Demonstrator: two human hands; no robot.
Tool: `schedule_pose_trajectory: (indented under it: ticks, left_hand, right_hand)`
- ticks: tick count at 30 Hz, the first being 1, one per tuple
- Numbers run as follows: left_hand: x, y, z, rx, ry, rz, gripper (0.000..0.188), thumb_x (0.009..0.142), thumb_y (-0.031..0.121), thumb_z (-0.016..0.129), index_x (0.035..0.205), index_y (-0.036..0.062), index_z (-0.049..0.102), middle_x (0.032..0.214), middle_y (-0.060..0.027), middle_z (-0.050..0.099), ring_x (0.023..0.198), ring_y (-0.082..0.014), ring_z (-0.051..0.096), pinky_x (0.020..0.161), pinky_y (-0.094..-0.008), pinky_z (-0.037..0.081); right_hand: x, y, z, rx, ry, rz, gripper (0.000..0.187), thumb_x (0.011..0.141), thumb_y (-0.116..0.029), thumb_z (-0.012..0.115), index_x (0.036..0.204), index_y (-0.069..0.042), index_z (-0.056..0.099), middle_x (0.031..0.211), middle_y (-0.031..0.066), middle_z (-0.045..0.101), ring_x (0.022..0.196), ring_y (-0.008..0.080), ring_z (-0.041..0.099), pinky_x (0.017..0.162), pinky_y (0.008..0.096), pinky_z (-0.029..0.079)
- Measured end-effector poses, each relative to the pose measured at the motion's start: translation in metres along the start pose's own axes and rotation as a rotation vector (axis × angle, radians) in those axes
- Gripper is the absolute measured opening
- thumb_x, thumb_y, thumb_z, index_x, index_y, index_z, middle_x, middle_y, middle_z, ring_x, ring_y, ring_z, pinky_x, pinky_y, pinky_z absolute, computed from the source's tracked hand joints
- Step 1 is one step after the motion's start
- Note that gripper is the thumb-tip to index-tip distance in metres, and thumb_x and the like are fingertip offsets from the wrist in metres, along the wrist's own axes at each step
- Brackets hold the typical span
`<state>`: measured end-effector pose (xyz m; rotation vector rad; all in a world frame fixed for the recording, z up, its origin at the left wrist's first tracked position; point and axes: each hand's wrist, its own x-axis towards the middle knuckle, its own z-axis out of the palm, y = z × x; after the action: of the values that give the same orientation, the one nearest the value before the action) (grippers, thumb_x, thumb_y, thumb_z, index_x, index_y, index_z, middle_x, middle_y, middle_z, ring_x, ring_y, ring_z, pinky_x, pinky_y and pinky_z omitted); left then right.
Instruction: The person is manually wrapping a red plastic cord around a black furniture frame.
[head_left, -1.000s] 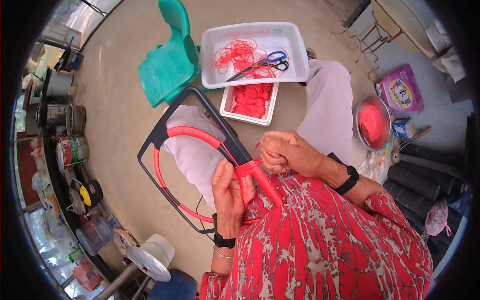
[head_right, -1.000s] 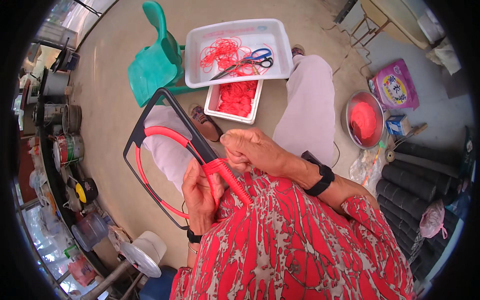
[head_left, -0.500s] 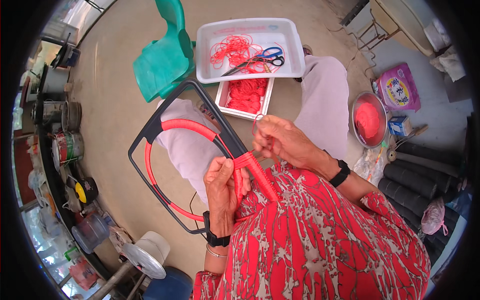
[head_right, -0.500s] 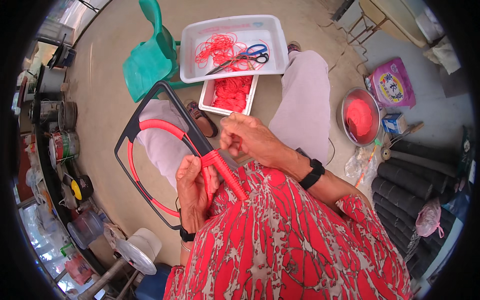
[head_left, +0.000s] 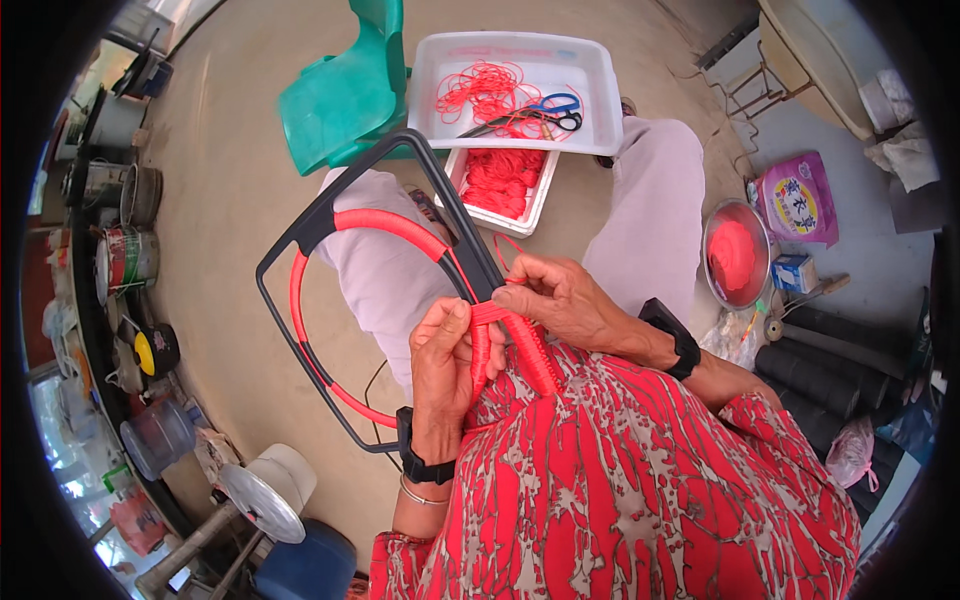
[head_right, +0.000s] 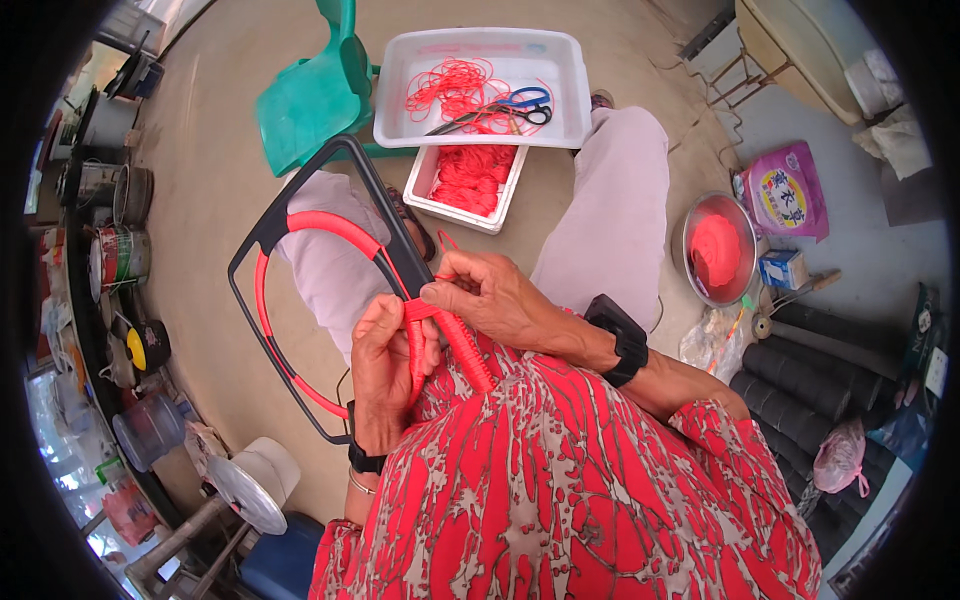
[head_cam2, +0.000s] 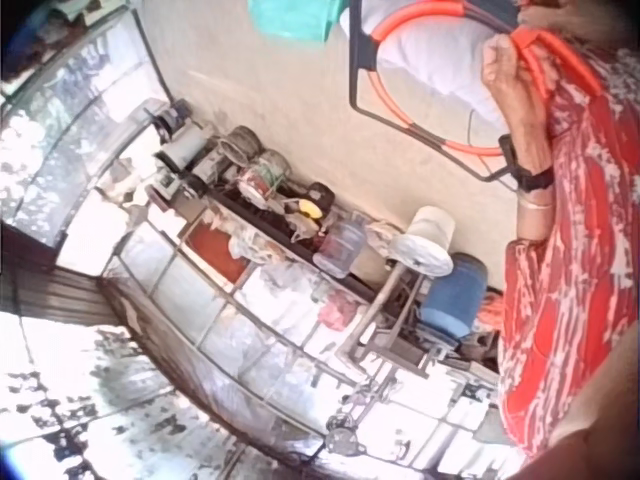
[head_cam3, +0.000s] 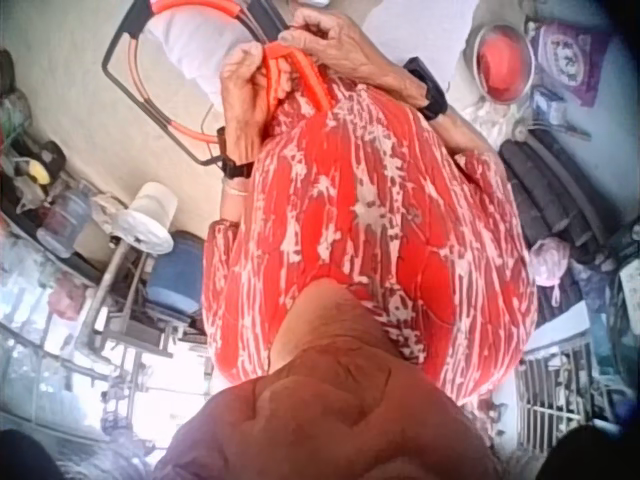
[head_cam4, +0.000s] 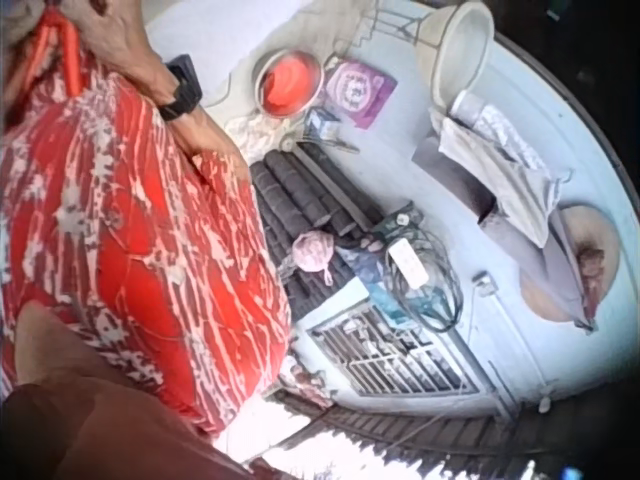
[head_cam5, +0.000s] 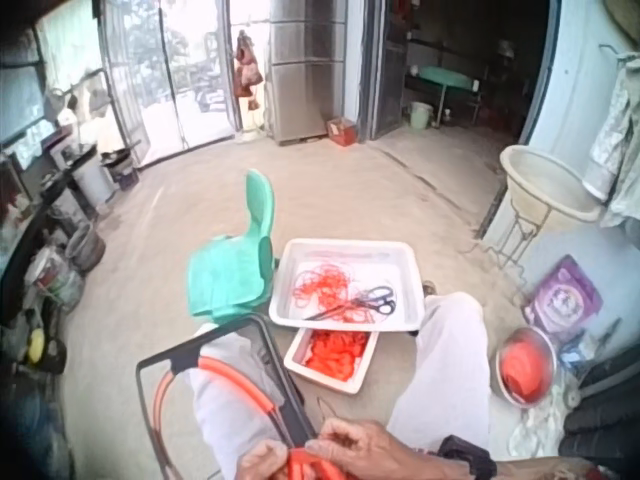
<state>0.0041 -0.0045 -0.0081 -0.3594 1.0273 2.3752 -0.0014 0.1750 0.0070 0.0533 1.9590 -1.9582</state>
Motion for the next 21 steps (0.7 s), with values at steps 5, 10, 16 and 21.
schedule_pose_trajectory:
  ticks: [5, 10, 16, 21]
  left_hand:
    - [-0.006, -0.001, 0.000, 0.036, 0.002, 0.012, 0.025, 0.096, 0.022, 0.053, 0.088, -0.0015, 0.053, 0.069, -0.0156, 0.062, 0.044, -0.0181, 0.056, 0.039, -0.0241, 0.045]
    - [-0.011, 0.001, 0.001, 0.172, 0.012, -0.001, 0.031, 0.094, 0.025, 0.057, 0.085, -0.0041, 0.056, 0.068, -0.0141, 0.061, 0.048, -0.0195, 0.059, 0.041, -0.0256, 0.048]
    - [-0.016, -0.003, 0.006, 0.262, 0.094, 0.066, 0.032, 0.095, 0.025, 0.055, 0.087, -0.0054, 0.061, 0.067, -0.0106, 0.061, 0.049, -0.0151, 0.059, 0.043, -0.0230, 0.046]
    - [-0.019, -0.003, 0.007, 0.279, 0.117, 0.034, 0.031, 0.096, 0.024, 0.054, 0.088, -0.0055, 0.060, 0.069, -0.0130, 0.062, 0.050, -0.0191, 0.061, 0.044, -0.0250, 0.050]
  right_hand:
    - [-0.008, 0.007, 0.003, 0.012, -0.022, -0.012, 0.030, 0.091, -0.026, 0.062, 0.076, -0.003, 0.051, 0.064, -0.0046, 0.040, 0.060, 0.0045, 0.035, 0.051, 0.0245, 0.029]
    - [-0.011, -0.002, 0.002, -0.105, -0.013, 0.050, 0.030, 0.091, -0.026, 0.062, 0.076, -0.002, 0.052, 0.064, -0.0035, 0.041, 0.060, 0.0059, 0.036, 0.051, 0.0258, 0.032]
    - [-0.009, -0.014, 0.007, 0.010, -0.021, 0.060, 0.031, 0.091, -0.027, 0.061, 0.077, -0.001, 0.052, 0.064, -0.0017, 0.043, 0.062, 0.0073, 0.040, 0.055, 0.0276, 0.036]
    - [-0.006, -0.005, 0.000, -0.149, -0.062, 0.018, 0.032, 0.090, -0.028, 0.063, 0.075, -0.002, 0.050, 0.066, -0.0011, 0.042, 0.064, 0.0070, 0.039, 0.056, 0.0270, 0.035]
